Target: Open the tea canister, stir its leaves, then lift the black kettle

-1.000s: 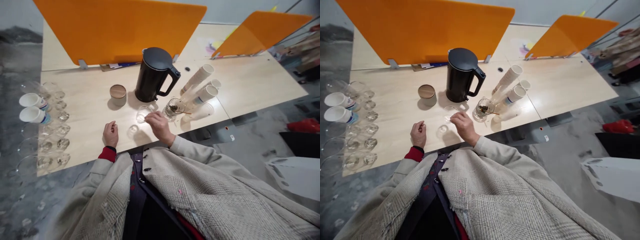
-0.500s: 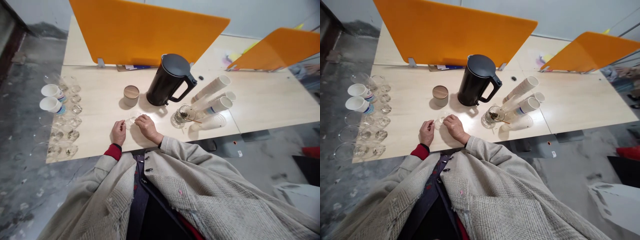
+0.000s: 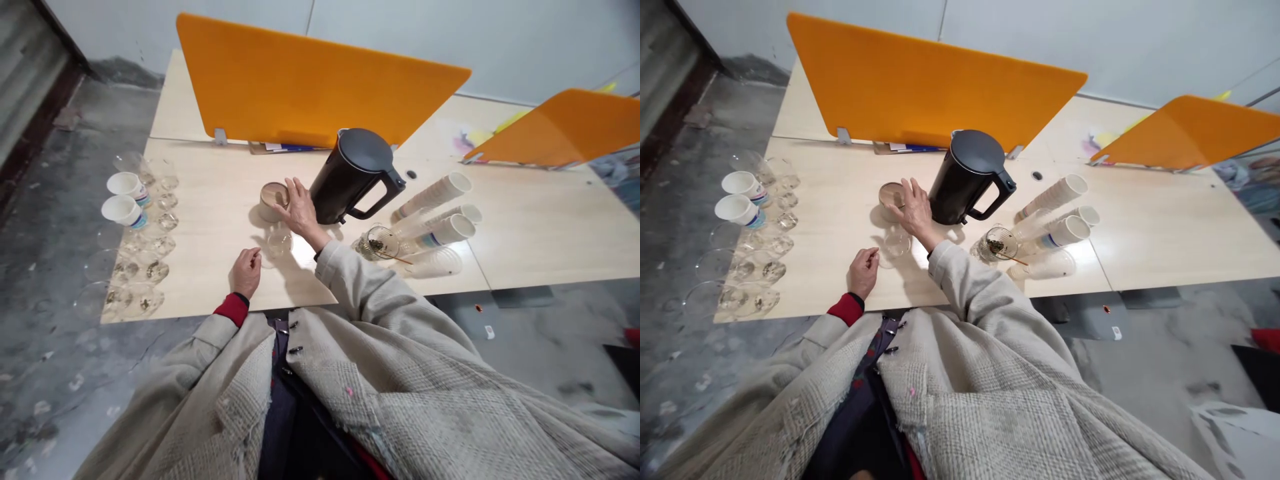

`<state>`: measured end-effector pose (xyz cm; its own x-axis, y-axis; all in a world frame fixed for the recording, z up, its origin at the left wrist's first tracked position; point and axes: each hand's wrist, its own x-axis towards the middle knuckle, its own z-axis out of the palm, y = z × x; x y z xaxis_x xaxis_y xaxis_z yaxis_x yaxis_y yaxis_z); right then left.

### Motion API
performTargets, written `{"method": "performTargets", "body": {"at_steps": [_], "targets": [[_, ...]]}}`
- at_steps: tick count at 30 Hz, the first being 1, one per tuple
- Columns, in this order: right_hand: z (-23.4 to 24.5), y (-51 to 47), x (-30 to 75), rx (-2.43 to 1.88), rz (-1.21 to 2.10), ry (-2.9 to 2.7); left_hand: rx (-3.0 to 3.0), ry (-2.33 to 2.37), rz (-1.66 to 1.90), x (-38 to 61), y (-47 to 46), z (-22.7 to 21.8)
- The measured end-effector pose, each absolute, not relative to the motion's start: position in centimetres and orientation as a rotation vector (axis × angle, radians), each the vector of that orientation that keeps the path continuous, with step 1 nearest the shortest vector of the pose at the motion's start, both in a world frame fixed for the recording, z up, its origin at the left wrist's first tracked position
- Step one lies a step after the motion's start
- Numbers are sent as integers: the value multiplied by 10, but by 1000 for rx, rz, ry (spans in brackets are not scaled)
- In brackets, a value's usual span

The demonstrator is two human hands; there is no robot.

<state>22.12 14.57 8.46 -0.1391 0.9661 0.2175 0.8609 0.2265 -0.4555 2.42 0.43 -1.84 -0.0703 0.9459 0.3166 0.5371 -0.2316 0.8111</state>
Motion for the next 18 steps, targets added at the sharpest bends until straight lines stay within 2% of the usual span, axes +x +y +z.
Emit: {"method": "performTargets", "body": {"at_steps": [7, 13, 18], "targets": [[73, 168, 195, -1728, 435, -2142, 1787, 1576, 1183, 22, 2, -11], [71, 155, 219, -1719, 353, -1981, 1770, 1574, 1173, 22, 3, -11], [82, 98, 267, -1687, 211, -1895, 1748, 1581, 1168, 22, 5, -13]]}}
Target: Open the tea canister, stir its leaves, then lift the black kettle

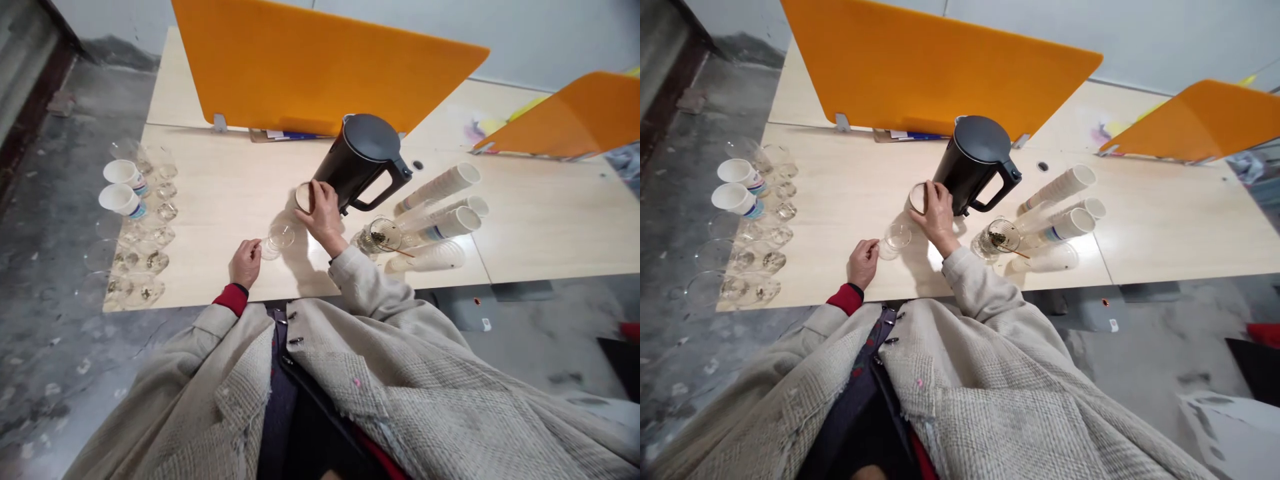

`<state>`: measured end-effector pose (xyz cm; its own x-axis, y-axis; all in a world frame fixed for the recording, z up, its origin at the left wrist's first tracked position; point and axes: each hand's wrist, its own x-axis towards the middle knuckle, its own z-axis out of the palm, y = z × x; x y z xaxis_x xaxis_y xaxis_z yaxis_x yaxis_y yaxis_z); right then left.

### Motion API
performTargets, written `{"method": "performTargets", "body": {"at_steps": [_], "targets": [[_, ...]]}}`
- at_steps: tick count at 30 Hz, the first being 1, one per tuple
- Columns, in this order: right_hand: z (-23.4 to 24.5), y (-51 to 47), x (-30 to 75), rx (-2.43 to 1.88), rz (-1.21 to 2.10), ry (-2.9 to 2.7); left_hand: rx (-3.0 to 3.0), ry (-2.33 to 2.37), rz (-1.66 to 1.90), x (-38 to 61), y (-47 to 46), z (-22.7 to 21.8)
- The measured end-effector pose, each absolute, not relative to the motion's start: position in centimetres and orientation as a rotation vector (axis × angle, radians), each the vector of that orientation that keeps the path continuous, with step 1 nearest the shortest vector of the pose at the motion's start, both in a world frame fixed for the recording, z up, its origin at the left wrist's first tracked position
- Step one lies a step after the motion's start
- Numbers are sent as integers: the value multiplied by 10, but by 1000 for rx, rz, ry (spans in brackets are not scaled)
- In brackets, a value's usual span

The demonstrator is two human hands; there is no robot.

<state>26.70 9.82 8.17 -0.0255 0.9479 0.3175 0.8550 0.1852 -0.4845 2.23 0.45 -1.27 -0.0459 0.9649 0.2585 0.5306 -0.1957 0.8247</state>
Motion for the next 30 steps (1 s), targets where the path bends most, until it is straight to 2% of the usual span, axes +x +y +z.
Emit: {"method": "performTargets", "body": {"at_steps": [5, 11, 18, 22, 26, 30], "targets": [[83, 13, 302, -1687, 147, -1903, 1737, 1621, 1147, 23, 5, -12], [69, -49, 295, -1659, 312, -2000, 1720, 1590, 1186, 25, 4, -9], [70, -54, 281, -1622, 393, -2101, 1735, 1483, 1218, 22, -9, 2], [76, -51, 279, -1670, 375, -2131, 1928, 1268, 1117, 30, -32, 6], [76, -48, 272, -1720, 374, -2142, 2136, 1010, 1013, 57, -44, 1], [74, -48, 264, -1715, 414, -2139, 2133, 1050, 1041, 87, -37, -11]]}}
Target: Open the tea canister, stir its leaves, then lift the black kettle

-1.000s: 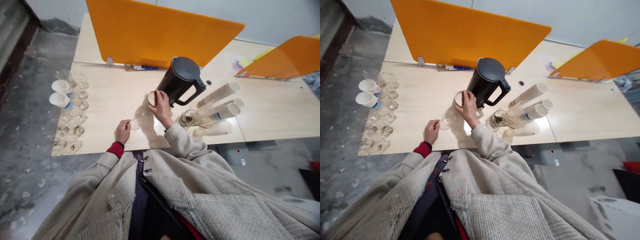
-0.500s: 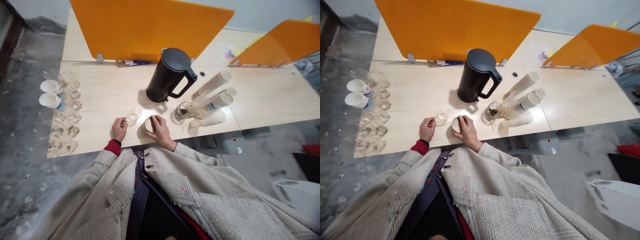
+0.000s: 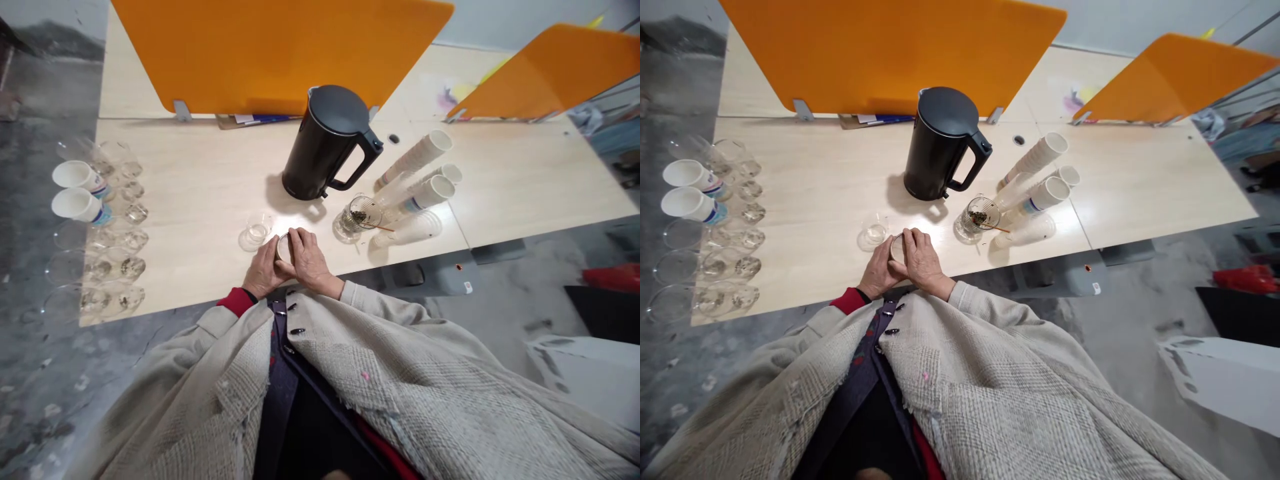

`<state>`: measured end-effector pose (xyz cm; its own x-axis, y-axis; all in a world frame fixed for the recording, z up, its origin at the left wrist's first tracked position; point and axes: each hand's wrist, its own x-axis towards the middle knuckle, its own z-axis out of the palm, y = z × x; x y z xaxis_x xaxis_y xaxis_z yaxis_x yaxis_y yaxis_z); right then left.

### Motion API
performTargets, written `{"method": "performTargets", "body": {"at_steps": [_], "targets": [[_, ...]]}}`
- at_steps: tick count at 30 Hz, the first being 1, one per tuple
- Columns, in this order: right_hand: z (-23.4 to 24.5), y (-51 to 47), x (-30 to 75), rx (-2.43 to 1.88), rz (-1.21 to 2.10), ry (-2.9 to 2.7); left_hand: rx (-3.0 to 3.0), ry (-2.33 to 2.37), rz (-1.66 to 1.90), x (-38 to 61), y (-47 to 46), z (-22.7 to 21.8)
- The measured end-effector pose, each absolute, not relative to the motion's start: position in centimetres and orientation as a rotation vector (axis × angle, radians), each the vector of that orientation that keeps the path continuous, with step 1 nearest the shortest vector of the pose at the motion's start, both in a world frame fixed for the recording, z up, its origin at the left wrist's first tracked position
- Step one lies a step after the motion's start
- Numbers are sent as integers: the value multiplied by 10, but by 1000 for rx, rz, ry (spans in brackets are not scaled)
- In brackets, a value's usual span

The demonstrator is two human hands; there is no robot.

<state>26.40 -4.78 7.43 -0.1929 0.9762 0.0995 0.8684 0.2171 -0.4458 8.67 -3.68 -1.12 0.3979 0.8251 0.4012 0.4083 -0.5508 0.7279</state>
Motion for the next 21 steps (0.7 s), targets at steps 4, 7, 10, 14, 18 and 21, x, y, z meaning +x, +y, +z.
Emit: {"method": "performTargets", "body": {"at_steps": [4, 7, 10, 14, 18, 21], "targets": [[75, -53, 261, -1635, 481, -2168, 2044, 1100, 1040, 94, -33, -19], [76, -57, 262, -1582, 532, -2167, 2038, 1094, 1020, 84, -38, -19], [76, -60, 258, -1501, 604, -2165, 2016, 1149, 996, 72, -44, -17], [80, -60, 251, -1404, 684, -2154, 1998, 1206, 1053, 60, -49, -13], [84, -62, 255, -1356, 613, -2061, 1976, 1290, 1068, 49, -55, -7], [75, -62, 271, -1439, 506, -1980, 1956, 1344, 1066, 42, -60, -4]]}}
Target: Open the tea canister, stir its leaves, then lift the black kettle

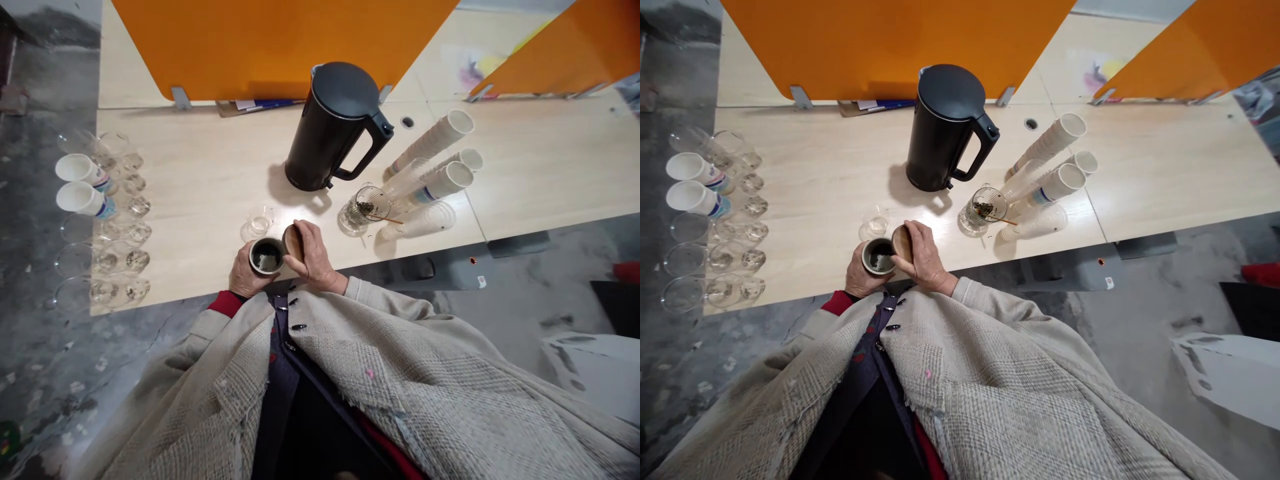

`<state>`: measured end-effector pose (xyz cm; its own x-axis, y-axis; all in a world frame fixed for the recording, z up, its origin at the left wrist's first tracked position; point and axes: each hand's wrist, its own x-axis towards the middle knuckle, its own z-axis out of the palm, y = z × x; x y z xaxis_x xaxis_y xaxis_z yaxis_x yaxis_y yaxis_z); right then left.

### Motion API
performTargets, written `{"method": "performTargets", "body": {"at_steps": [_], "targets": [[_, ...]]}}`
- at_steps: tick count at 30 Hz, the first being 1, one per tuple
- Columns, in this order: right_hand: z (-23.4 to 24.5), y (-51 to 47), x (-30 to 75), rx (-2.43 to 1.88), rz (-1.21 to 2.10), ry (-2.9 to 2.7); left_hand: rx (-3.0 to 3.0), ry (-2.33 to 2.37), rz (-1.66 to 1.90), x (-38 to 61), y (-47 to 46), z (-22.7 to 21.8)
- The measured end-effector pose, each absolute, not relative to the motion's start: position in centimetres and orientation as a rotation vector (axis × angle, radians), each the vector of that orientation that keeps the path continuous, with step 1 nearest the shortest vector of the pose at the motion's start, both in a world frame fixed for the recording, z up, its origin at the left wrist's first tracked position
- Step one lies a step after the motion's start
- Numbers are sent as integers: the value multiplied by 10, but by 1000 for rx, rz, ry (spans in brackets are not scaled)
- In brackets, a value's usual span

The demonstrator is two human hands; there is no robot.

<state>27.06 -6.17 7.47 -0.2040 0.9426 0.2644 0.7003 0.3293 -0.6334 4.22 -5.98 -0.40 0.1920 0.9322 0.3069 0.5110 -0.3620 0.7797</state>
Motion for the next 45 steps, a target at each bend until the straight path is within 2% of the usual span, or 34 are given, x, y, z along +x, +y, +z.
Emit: {"method": "performTargets", "body": {"at_steps": [7, 11, 16, 23, 28, 34, 40, 45], "targets": [[22, -42, 300, -1780, 417, -1913, 1942, 1409, 1039, 41, -59, -10], [11, -35, 303, -1850, 427, -1992, 1941, 1405, 1070, 40, -58, -12], [29, -58, 323, -1784, 453, -1900, 1950, 1378, 1095, 38, -57, -14], [51, -98, 375, -1750, 764, -787, 1926, 1400, 1067, 40, -53, -13], [62, -75, 401, -1539, 773, -426, 1923, 1399, 1069, 41, -52, -12], [71, -46, 418, -1494, 677, -348, 1933, 1456, 1003, 42, -54, -9], [74, -46, 414, -1544, 496, -560, 1964, 1434, 996, 40, -56, -12], [115, -67, 398, -1500, 224, -823, 1984, 1410, 1000, 40, -56, -14]]}}
